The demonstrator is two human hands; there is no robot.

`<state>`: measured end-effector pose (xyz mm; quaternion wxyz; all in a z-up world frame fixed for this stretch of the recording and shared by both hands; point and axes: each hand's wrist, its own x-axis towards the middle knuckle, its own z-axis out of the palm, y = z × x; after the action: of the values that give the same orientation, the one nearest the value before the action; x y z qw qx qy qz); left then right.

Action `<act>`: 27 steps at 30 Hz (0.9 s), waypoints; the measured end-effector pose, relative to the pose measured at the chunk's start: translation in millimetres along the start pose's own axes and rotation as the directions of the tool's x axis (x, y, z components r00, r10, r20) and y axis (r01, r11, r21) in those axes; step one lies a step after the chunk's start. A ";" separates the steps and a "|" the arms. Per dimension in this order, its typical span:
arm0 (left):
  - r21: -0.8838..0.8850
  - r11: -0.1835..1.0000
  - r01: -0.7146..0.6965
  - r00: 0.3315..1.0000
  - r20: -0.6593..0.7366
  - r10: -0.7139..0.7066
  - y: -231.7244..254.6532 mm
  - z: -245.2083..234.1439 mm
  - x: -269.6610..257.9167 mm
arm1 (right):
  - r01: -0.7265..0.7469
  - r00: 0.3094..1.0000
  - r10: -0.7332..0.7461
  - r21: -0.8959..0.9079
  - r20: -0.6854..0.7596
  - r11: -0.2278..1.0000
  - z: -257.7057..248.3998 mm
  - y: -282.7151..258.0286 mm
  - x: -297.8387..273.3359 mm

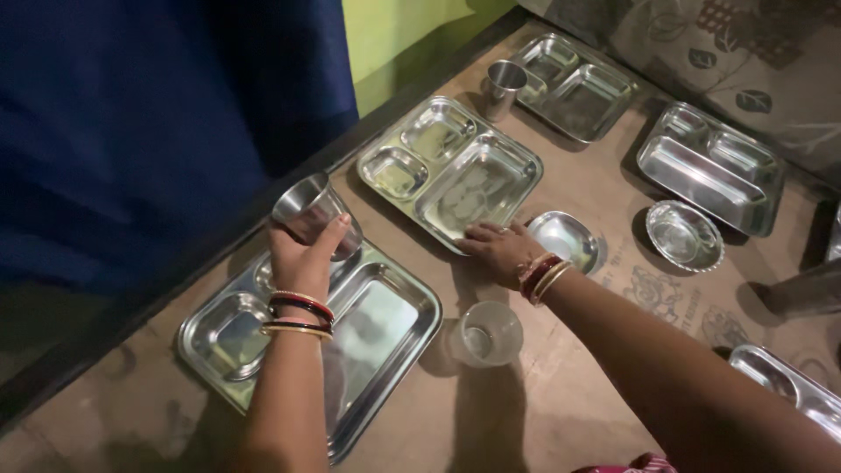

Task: The person wipes multiple stainless steel plates, bowls, cups, and cutlery with a white cloth. The person arranges the cleaned items on a table covered with a patterned cloth.

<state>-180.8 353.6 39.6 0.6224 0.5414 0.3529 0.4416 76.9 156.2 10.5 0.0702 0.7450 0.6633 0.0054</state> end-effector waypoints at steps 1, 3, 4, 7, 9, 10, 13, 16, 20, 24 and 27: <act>-0.031 0.999 -0.010 1.000 0.007 0.010 -1.3 3.4 1.4 | -0.017 0.999 0.017 0.000 0.043 1.000 6.5 2.4 -2.4; -0.092 0.995 -0.030 0.999 0.019 0.031 -1.7 7.6 1.9 | -0.047 0.991 0.047 -0.001 0.127 0.999 15.1 0.8 -6.7; -0.081 0.996 -0.028 0.999 0.022 0.030 -0.6 9.5 0.7 | -0.020 0.994 0.021 -0.016 0.104 1.000 16.8 -0.4 -6.3; -0.053 0.998 -0.036 0.999 0.037 0.038 5.6 16.1 -4.1 | 0.033 0.998 -0.031 -0.036 0.057 0.999 15.9 -4.7 -5.1; -0.036 0.998 -0.053 0.997 0.051 0.055 9.0 20.0 -10.5 | 0.035 0.998 -0.035 -0.009 0.049 0.999 14.5 -9.3 -7.0; -0.025 0.998 -0.056 0.997 0.058 0.057 10.8 21.1 -11.4 | 0.036 0.998 -0.036 0.001 0.045 0.999 14.1 -10.5 -8.7; -0.023 0.999 -0.044 0.996 0.081 0.046 16.7 27.0 -13.2 | 0.027 0.999 -0.028 0.019 0.033 0.999 10.9 -13.3 -14.8; -0.052 0.999 -0.014 0.994 0.106 0.020 24.6 37.0 -15.2 | -0.025 1.000 0.026 0.120 -0.011 0.992 -3.8 -15.9 -20.2; -0.030 0.998 -0.055 0.987 0.152 0.059 34.3 59.8 -27.5 | -0.048 0.977 0.147 0.510 -0.154 0.859 -45.3 -15.5 -40.2; -0.130 0.991 -0.037 0.927 0.367 0.083 45.6 94.4 -48.6 | 0.024 0.941 0.251 0.786 -0.226 0.618 -106.5 -26.8 -73.2; 0.114 0.989 -0.094 0.894 0.446 0.034 55.9 129.7 -72.5 | -0.074 0.941 0.327 0.889 -0.088 0.452 -146.5 -32.7 -101.0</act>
<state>-97.3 240.5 113.2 0.6341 0.6792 0.2125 0.3024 17.6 74.2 160.6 -0.4035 0.7422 0.4820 -0.2325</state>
